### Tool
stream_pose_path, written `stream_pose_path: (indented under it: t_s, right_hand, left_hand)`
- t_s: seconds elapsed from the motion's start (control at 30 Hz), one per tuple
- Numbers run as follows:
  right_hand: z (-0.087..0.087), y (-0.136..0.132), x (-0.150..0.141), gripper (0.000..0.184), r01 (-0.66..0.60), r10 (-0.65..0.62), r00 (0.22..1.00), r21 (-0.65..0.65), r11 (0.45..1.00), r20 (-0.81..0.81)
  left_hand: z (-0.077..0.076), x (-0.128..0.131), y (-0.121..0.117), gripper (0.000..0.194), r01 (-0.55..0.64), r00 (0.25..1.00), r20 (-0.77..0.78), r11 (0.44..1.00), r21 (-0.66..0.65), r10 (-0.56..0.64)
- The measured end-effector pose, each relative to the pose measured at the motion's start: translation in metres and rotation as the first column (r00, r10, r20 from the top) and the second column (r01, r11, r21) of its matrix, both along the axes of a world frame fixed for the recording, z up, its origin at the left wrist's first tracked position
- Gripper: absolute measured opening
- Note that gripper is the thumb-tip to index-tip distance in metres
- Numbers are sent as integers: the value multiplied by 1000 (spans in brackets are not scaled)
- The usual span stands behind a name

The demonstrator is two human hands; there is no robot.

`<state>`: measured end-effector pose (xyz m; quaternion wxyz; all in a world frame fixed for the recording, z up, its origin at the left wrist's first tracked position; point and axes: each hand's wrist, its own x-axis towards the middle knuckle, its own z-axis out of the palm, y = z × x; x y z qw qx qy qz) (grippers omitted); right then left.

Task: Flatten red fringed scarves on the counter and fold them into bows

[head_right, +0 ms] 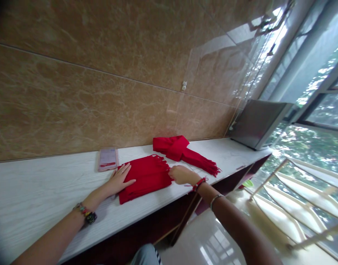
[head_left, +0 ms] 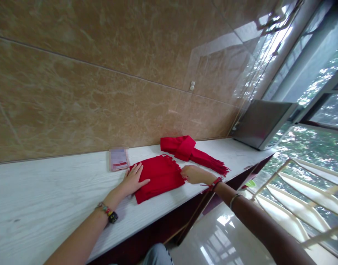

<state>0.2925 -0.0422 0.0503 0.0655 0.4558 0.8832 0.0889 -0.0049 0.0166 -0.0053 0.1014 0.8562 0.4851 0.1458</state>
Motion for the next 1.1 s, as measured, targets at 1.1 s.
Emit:
stream_pose_path:
  t_s: [1.1]
  right_hand:
    - [-8, 81, -72, 67, 321, -298, 916, 46, 946, -269]
  left_hand:
    - [7, -8, -4, 62, -14, 1000, -4, 999, 42, 14]
